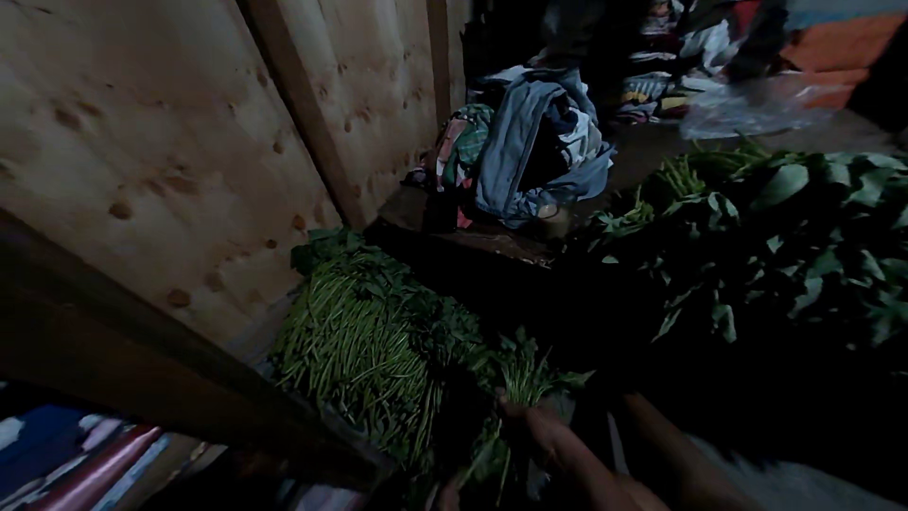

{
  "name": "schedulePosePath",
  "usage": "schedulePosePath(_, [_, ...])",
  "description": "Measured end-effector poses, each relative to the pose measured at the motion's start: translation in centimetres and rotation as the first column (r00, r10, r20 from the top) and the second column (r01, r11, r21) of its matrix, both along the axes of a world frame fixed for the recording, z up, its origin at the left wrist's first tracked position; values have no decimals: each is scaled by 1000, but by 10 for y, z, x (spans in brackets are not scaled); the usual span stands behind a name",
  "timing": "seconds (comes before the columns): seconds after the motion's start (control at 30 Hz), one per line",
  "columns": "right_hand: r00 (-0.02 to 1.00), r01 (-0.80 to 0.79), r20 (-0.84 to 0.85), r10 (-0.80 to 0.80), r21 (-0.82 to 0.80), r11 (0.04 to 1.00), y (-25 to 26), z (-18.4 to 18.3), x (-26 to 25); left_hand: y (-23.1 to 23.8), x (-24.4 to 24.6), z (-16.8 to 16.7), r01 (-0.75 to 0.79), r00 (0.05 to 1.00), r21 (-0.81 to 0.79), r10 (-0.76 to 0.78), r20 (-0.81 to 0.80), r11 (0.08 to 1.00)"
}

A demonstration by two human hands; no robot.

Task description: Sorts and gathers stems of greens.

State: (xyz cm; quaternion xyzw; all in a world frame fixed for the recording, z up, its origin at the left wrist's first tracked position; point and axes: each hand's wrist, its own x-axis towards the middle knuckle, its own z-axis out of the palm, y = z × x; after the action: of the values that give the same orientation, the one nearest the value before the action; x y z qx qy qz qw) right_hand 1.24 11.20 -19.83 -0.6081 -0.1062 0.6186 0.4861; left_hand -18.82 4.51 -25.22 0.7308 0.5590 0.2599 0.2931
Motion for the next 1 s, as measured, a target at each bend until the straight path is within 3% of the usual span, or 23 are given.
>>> schedulePosePath(0.07, [997, 37, -75, -34, 35, 999, 0, 1, 1, 6, 0, 8, -50, 999, 175, 49, 6, 983])
schedulePosePath(0.1, [992, 52, -115, -45, 63, 997, 1, 1, 2, 9, 0, 13, -51, 997, 130, 43, 67, 990])
schedulePosePath(0.2, [982, 18, -190, 7, 130, 991, 1, 0, 5, 19, 4, 28, 11, 886, -329, 143, 440, 944])
schedulePosePath(0.27, [974, -59, -207, 89, 148, 987, -1, 0, 5, 24, 7, 31, 6, 777, -462, 287, 561, 887])
schedulePosePath(0.43, [968, -191, -149, 202, 85, 978, -2, -3, 5, 32, 11, 25, -128, 685, -328, 322, 654, 936])
schedulePosePath(0.67, [974, -175, -140, 177, 28, 984, 1, -5, 5, 44, 5, 35, -230, 559, -208, 304, 772, 951])
schedulePosePath(1.0, [969, -191, -149, 195, 43, 981, 1, -1, 4, 46, 2, 48, -281, 605, -43, 212, 767, 959])
